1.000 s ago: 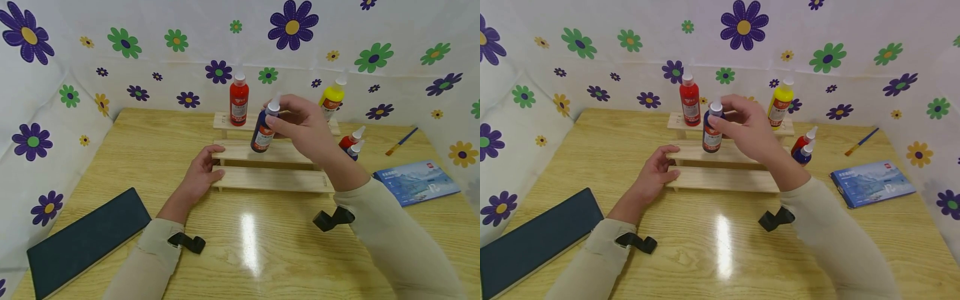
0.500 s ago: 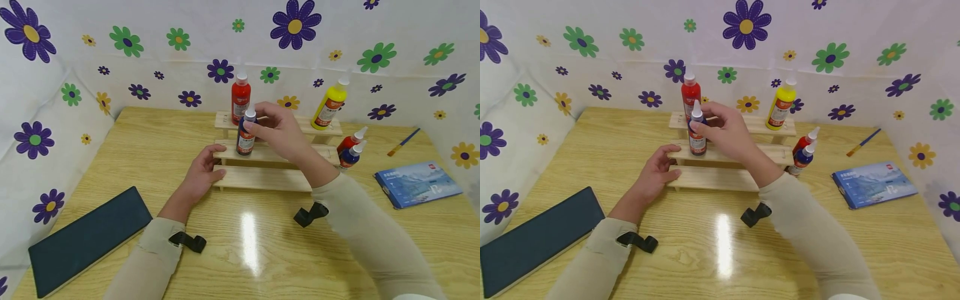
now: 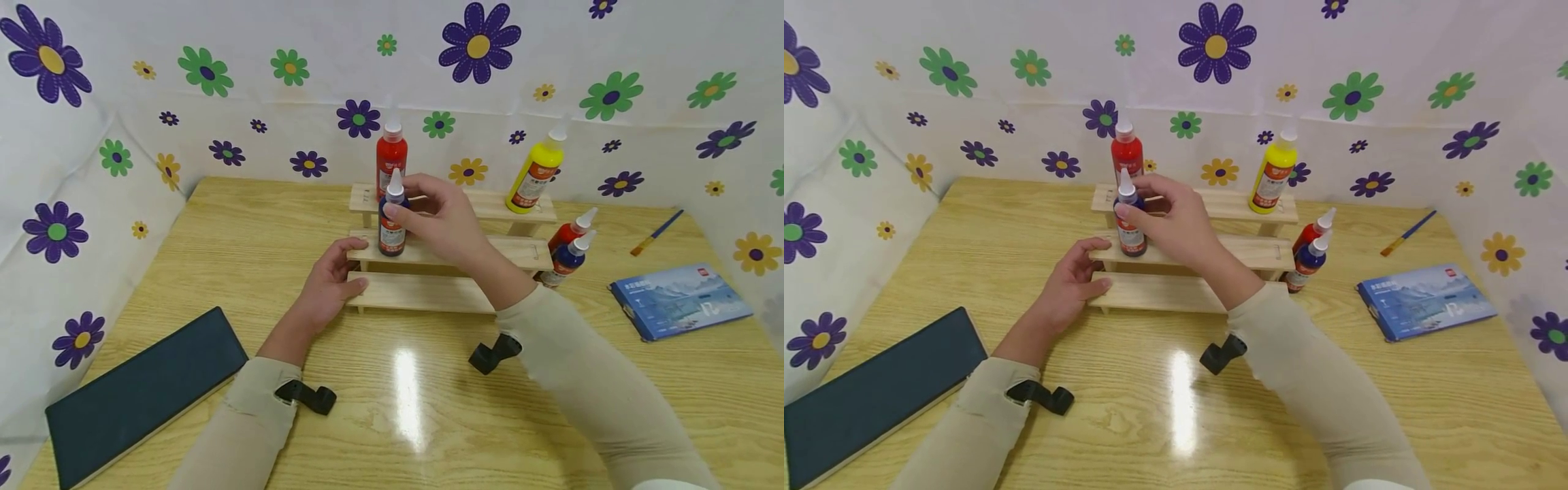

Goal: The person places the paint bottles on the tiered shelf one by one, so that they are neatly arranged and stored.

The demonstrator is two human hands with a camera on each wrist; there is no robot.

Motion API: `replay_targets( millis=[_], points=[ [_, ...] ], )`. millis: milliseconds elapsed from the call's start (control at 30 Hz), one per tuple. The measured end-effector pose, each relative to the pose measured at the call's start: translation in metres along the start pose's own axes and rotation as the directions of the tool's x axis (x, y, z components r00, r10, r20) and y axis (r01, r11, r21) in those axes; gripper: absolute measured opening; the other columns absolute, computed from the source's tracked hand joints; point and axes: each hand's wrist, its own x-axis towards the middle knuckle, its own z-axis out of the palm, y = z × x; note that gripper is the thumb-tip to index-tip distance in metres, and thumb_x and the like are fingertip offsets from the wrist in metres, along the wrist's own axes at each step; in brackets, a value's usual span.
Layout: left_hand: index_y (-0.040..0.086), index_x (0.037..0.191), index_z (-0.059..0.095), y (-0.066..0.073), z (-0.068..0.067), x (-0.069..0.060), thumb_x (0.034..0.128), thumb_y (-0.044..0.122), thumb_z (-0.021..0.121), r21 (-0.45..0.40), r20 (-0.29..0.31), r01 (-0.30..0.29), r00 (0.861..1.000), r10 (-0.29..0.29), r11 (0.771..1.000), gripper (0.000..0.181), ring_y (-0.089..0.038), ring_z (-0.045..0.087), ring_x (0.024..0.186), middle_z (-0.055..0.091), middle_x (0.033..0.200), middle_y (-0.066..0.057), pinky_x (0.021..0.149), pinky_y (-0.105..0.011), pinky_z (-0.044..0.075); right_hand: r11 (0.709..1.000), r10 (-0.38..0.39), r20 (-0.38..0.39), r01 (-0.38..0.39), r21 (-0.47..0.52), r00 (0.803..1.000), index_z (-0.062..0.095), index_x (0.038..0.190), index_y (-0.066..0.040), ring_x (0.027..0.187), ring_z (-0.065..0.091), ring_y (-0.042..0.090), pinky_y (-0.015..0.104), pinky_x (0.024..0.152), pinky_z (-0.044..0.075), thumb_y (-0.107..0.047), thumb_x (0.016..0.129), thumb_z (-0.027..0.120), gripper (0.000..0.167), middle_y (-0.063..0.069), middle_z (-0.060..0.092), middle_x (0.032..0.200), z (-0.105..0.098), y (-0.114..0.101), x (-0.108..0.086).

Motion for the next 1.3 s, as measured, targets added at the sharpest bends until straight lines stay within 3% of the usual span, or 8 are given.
replay_targets(
  millis=[600, 867, 1100, 1300],
  points=[
    [0.007, 0.136, 0.049, 0.0, 0.0, -0.002, 0.0878, -0.023, 0.056, 0.0, -0.003, -0.014, 1.0, 0.014, 1.0, 0.058, -0.027, 0.048, 0.121, 0.047, 0.143, -0.008, 0.107, -0.041, 0.032, 0.995, -0.084, -0.088, 0.078, -0.069, 0.993, 0.067, 0.124, -0.01, 0.106, 0.063, 0.016, 0.037, 0.094, 0.049, -0.02, 0.092, 0.075, 0.034, 0.002, 0.067, 0.116, 0.001, 0.001, -0.008],
    [0.005, 0.137, 0.048, -0.001, 0.0, -0.002, 0.0875, -0.024, 0.055, -0.027, 0.009, -0.026, 1.0, 0.026, 0.999, 0.058, -0.029, 0.047, 0.119, 0.047, 0.142, -0.01, 0.103, -0.04, 0.035, 0.996, -0.085, -0.118, 0.081, -0.038, 0.989, 0.066, 0.124, -0.006, 0.11, 0.062, 0.02, 0.036, 0.09, 0.052, -0.012, 0.091, 0.075, 0.034, 0.004, 0.065, 0.119, -0.02, -0.013, -0.033],
    [0.008, 0.137, 0.049, -0.001, 0.0, -0.002, 0.0882, -0.022, 0.055, -0.019, 0.001, -0.007, 1.0, 0.007, 1.0, 0.057, -0.029, 0.049, 0.119, 0.049, 0.139, -0.011, 0.101, -0.04, 0.037, 0.986, -0.163, -0.14, 0.164, 0.001, 0.977, 0.065, 0.123, 0.001, 0.108, 0.062, 0.029, 0.034, 0.09, 0.052, 0.004, 0.089, 0.072, 0.035, 0.011, 0.065, 0.117, -0.046, -0.028, -0.059],
    [0.007, 0.138, 0.048, -0.002, 0.0, -0.001, 0.0882, -0.022, 0.055, -0.023, 0.009, -0.011, 1.0, 0.012, 1.0, 0.058, -0.029, 0.049, 0.119, 0.049, 0.139, -0.012, 0.1, -0.039, 0.038, 0.966, -0.238, -0.186, 0.252, 0.054, 0.953, 0.063, 0.121, 0.009, 0.107, 0.06, 0.033, 0.033, 0.092, 0.05, 0.014, 0.086, 0.068, 0.035, 0.027, 0.06, 0.116, -0.074, -0.035, -0.081]
  ],
)
